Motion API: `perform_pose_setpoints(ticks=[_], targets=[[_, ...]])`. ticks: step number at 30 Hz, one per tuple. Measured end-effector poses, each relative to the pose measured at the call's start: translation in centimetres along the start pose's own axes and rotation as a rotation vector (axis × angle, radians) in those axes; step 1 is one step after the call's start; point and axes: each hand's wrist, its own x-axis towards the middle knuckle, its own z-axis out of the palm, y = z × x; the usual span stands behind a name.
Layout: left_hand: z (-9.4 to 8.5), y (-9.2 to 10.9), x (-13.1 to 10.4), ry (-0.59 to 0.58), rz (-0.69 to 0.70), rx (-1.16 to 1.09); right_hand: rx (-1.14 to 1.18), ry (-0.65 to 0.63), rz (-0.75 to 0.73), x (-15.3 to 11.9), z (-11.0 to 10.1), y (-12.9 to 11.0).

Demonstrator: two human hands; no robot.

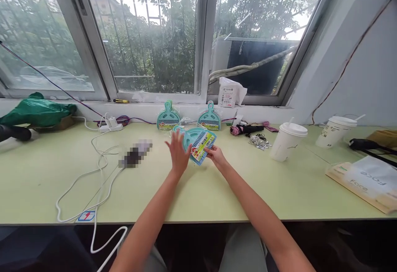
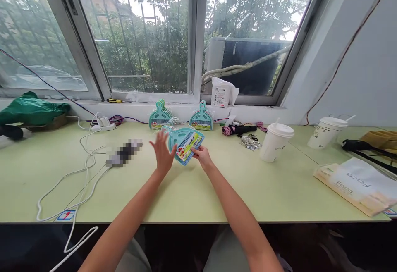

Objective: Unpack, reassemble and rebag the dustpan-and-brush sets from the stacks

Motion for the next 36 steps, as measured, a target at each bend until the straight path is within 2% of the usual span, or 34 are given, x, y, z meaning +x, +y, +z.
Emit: perform_pose_setpoints(ticks=[2,3,4,6,8,10,13,15,18,20,23,28,33,36], targets=[[-0.2,-0.7,0.6,0.171,-0.214,-0.077,0.033,0.036,-0.033,0.0,0.2,0.1],[-0.1,-1.1,0.9,0.171,-0.312,-0.176,0.047,0.048,-0.048,0.1,0.3,0.1],[0.2,-1.5,1.1,0.099,-0.395,-0.317,0.058,0.055,-0.06,0.1,0.4,0.2],[1.0,-2.1,1.3,-0.164,-0.518,-0.649,0.063,0.059,-0.071,0.0,0.6,0.4],[2.1,-2.1,0.8,-0.38,-0.575,-0.907,0.06,0.076,-0.093,-0.1,0.8,0.6],[3.2,-1.8,-0.2,-0.491,-0.59,-1.028,0.07,0.132,-0.145,-0.2,1.0,0.6],[4.2,-1.3,-1.3,-0.618,-0.607,-1.035,0.092,0.222,-0.217,-0.2,1.1,0.5],[4.3,-1.2,-1.2,-0.597,-0.612,-1.024,0.097,0.236,-0.209,-0.2,1.1,0.4],[3.7,-1.4,-0.4,-0.427,-0.574,-1.053,0.109,0.179,-0.13,-0.3,1.4,0.3],[3.2,-1.6,0.0,-0.38,-0.562,-1.038,0.123,0.127,-0.082,-0.4,1.7,0.4],[2.7,-1.7,-0.1,-0.4,-0.59,-0.973,0.129,0.131,-0.047,-0.6,1.8,0.4],[2.9,-1.5,-0.7,-0.381,-0.6,-0.924,0.067,0.146,0.056,0.0,1.0,-0.4],[2.8,-1.4,-0.4,-0.428,-0.585,-0.96,0.089,0.228,0.026,0.5,0.1,-1.1],[2.4,-1.3,-0.3,-0.441,-0.568,-0.989,0.099,0.198,0.004,0.5,0.0,-1.1]])
